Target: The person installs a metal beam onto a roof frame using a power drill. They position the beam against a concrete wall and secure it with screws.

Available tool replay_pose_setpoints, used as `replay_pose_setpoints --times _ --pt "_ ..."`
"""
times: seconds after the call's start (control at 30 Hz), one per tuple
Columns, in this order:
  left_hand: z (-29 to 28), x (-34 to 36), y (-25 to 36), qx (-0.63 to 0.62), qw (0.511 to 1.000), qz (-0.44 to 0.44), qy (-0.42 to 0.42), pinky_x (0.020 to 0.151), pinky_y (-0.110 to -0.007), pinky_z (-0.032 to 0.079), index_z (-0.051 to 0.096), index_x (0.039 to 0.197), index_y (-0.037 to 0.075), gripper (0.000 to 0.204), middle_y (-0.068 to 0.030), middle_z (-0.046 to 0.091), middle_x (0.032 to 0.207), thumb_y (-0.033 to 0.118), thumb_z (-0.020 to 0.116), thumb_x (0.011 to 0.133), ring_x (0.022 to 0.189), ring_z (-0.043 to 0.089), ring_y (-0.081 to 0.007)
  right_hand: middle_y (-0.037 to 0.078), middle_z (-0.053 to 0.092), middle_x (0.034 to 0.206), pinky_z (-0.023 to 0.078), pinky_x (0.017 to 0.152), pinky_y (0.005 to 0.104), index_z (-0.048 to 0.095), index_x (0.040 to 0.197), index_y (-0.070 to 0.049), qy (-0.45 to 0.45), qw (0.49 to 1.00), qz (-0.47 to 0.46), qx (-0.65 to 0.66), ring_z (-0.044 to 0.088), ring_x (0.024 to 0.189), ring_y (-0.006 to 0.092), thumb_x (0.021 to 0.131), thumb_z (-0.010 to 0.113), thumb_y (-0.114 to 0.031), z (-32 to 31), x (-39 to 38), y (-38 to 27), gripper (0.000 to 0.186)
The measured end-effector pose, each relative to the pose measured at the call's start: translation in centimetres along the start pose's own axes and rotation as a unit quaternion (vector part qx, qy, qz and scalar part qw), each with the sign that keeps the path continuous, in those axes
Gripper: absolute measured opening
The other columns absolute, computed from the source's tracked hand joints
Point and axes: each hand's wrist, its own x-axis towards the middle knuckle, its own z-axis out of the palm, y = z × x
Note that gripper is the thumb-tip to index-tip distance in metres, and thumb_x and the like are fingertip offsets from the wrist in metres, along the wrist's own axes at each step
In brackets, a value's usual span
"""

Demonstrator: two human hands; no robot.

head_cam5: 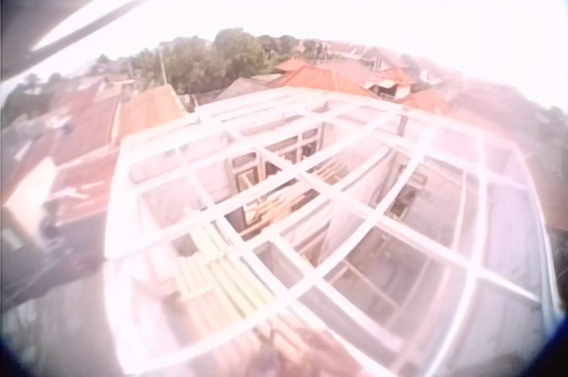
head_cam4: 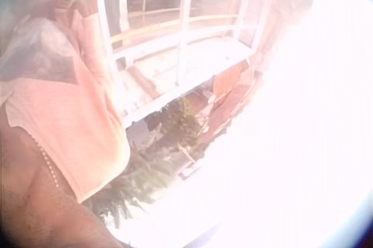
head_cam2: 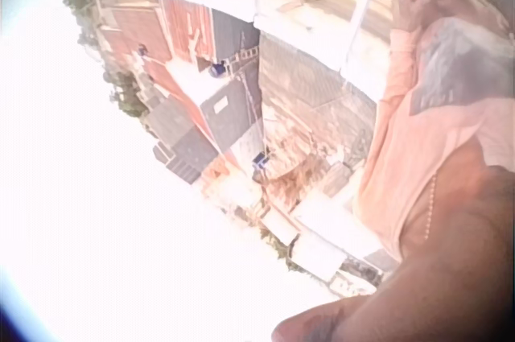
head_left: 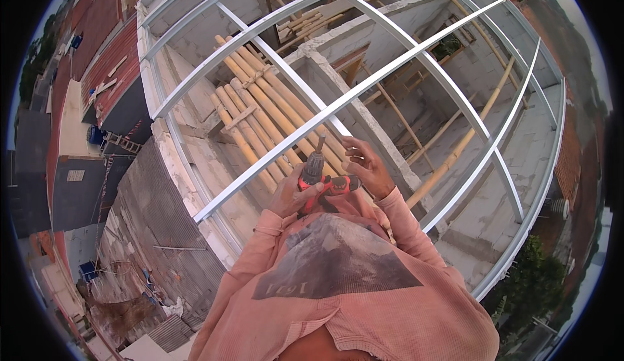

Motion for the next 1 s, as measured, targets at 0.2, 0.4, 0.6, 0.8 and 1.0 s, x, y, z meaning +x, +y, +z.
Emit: replay_pose_setpoints --times 0.2,0.4,0.6,0.8,1.0 --pt "0.2 1.6 -2.3 -0.033 0.999 -0.025 0.028 0.084 -0.037 0.053 0.055 0.126 0.0 0.065 -0.0155 0.068 0.102 0.052 0.068 0.09 0.093 0.067 -0.0256 0.013 0.053 0.137 0.033 0.114 0.0527 0.046 0.147 -0.008 -0.049 0.815 -0.154 -0.557 0.05 0.128 0.0329 0.082 0.072 -0.038 3.8 -4.6 2.9 0.076" --pt "2.9 2.7 -1.2 -0.205 0.976 -0.068 0.042 0.078 -0.032 0.052 0.057 0.116 -0.002 0.054 -0.0094 0.064 0.096 0.046 0.066 0.094 0.087 0.063 -0.0154 0.014 0.055 0.126 0.04 0.103 0.0472 0.033 0.155 -0.009 0.032 0.78 -0.133 -0.611 0.055 0.114 0.0299 0.082 0.068 -0.024 5.2 -3.1 3.3 0.082" --pt "3.3 6.1 -0.5 -0.047 0.995 -0.086 -0.023 0.08 -0.028 0.051 0.062 0.117 -0.002 0.06 -0.0091 0.066 0.096 0.055 0.055 0.1 0.088 0.063 -0.0151 0.013 0.059 0.12 0.047 0.09 0.0421 0.036 0.152 -0.009 0.034 0.803 -0.103 -0.586 0.062 0.105 0.0284 0.089 0.059 -0.014 1.3 -1.3 8.2 0.068" --pt "0.6 12.1 -3.6 -0.01 0.992 -0.12 0.032 0.096 -0.041 0.05 0.051 0.141 -0.004 0.075 -0.0241 0.066 0.123 0.059 0.05 0.099 0.115 0.065 -0.0345 0.018 0.064 0.119 0.048 0.091 0.0447 0.042 0.148 -0.008 0.053 0.907 -0.036 -0.416 0.063 0.107 0.035 0.082 0.072 -0.027 -2.2 -1.0 7.8 0.075" --pt "2.5 24.0 -12.4 0.333 0.941 -0.021 0.055 0.114 -0.045 0.036 0.033 0.153 -0.002 0.094 -0.0248 0.043 0.151 0.066 0.057 0.092 0.139 0.043 -0.0404 0.019 0.067 0.12 0.052 0.092 0.0387 0.05 0.142 -0.007 0.084 0.957 0.136 -0.243 0.068 0.108 0.0354 0.086 0.076 -0.03 -6.4 -0.6 9.6 0.066"
